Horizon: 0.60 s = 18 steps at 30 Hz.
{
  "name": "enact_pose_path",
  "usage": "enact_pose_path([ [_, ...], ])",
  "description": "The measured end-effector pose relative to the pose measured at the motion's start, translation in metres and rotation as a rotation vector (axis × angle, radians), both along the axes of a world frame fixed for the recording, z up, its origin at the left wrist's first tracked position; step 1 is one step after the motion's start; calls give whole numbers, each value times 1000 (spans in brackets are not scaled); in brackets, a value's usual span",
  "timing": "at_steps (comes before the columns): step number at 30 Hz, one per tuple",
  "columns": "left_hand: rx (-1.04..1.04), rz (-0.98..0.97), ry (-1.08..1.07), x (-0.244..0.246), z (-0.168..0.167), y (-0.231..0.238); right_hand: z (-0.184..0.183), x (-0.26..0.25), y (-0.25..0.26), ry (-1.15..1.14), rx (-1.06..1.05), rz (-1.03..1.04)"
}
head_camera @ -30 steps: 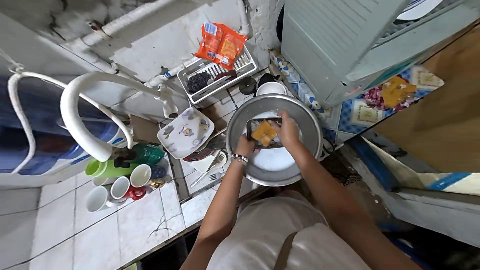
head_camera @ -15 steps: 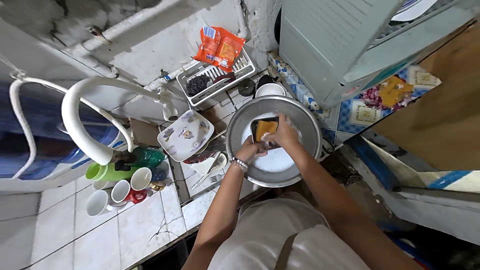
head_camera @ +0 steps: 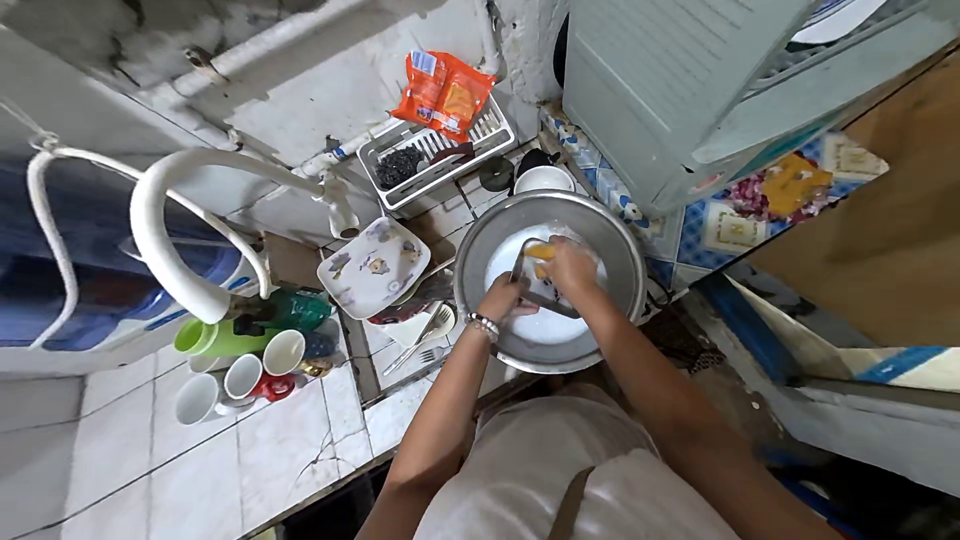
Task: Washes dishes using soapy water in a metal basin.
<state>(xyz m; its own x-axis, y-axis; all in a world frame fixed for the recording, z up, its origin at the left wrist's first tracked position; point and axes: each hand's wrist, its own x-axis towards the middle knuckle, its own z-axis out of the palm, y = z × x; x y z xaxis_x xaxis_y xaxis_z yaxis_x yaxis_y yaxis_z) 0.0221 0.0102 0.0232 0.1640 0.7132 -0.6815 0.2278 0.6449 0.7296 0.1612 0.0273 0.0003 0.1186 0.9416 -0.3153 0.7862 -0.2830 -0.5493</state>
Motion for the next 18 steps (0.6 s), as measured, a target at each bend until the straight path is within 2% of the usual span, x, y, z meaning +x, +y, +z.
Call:
enact_pose_path([
  [6, 74, 175, 7, -10, -7, 5, 7, 11, -1, 40, -70, -103],
  [12, 211, 184, 74, 1, -15, -1, -2, 14, 6, 126, -93, -242],
  [18, 288, 301, 55, 3, -21, -7, -15, 33, 13, 229, -226, -90],
])
